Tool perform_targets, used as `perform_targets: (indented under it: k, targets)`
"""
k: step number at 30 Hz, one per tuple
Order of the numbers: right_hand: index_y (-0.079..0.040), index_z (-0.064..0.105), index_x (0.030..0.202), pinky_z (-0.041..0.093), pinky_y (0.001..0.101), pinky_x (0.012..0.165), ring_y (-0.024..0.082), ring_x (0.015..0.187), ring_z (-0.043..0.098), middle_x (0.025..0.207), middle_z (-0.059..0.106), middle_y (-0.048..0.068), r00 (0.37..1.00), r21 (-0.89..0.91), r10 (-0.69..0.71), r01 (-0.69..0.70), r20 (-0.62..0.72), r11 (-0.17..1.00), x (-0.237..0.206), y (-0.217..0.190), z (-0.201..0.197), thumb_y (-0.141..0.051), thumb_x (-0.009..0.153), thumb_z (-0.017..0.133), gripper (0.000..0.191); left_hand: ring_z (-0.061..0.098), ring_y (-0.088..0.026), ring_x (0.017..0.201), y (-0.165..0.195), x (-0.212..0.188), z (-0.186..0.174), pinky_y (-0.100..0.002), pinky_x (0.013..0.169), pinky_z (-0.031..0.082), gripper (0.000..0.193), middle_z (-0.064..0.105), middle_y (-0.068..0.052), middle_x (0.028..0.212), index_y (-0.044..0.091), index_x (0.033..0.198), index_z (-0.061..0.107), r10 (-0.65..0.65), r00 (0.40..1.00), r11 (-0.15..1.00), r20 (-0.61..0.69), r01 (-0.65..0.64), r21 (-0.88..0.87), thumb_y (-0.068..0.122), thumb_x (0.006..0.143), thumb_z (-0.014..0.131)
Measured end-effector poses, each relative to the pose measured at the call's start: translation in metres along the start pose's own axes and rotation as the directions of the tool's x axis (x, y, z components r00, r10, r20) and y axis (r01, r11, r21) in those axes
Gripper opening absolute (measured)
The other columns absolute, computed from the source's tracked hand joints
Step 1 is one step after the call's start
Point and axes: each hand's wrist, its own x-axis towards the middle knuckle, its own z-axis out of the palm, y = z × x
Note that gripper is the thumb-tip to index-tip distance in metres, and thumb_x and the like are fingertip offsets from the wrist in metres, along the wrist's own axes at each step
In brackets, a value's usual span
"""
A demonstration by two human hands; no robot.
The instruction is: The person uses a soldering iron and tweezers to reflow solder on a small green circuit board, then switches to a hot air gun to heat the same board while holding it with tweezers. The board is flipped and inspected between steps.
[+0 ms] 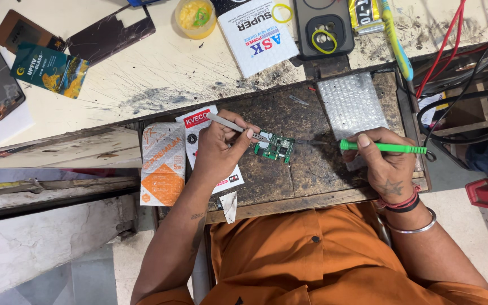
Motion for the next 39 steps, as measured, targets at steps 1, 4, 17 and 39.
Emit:
perform_targets:
  k: [1,4,17,39]
  targets:
    - [0.005,0.07,0.097,0.059,0.0277,0.067,0.017,0.072,0.072,0.084,0.074,0.013,1.0,0.01,0.007,-0.007,0.002,1.0,-0.0003,0.0,-0.0001,-0.011,0.106,0.061,0.02,0.076,-0.016,0.098,-0.0003,0.0002,0.0002,-0.028,0.085,0.065,0.016,0.076,-0.017,0.105,0.004,0.108,0.047,0.013,1.0,1.0,0.002,-0.013,-0.001,0.0,0.103,0.062]
    - [0.005,0.071,0.097,0.058,0.0281,0.068,0.017,0.072,0.072,0.084,0.074,0.014,1.0,-0.018,-0.006,0.006,0.008,1.0,0.0,0.0002,-0.0005,-0.01,0.106,0.061,0.02,0.076,-0.017,0.102,-0.001,0.0004,0.0007,-0.029,0.086,0.066,0.015,0.075,-0.017,0.106,0.004,0.108,0.048,0.024,1.0,1.0,0.009,-0.024,-0.003,0.0,0.103,0.061]
    - [0.005,0.07,0.097,0.059,0.0283,0.069,0.017,0.073,0.073,0.085,0.074,0.013,1.0,-0.011,-0.015,0.015,0.017,1.0,0.0005,0.0013,-0.0002,-0.011,0.107,0.061,0.02,0.076,-0.016,0.098,-0.0006,-0.0001,-0.0001,-0.028,0.083,0.064,0.016,0.076,-0.017,0.106,0.004,0.108,0.047,-0.009,1.0,1.0,0.0,0.009,-0.013,0.001,0.103,0.061]
    - [0.004,0.07,0.099,0.059,0.0284,0.069,0.018,0.074,0.073,0.086,0.074,0.014,1.0,-0.007,-0.018,0.018,0.002,1.0,0.0008,0.002,0.0011,-0.011,0.107,0.061,0.019,0.076,-0.016,0.099,-0.0005,0.0009,0.0002,-0.028,0.085,0.066,0.016,0.076,-0.017,0.105,0.004,0.108,0.047,0.018,1.0,1.0,0.007,-0.018,-0.004,0.002,0.104,0.062]
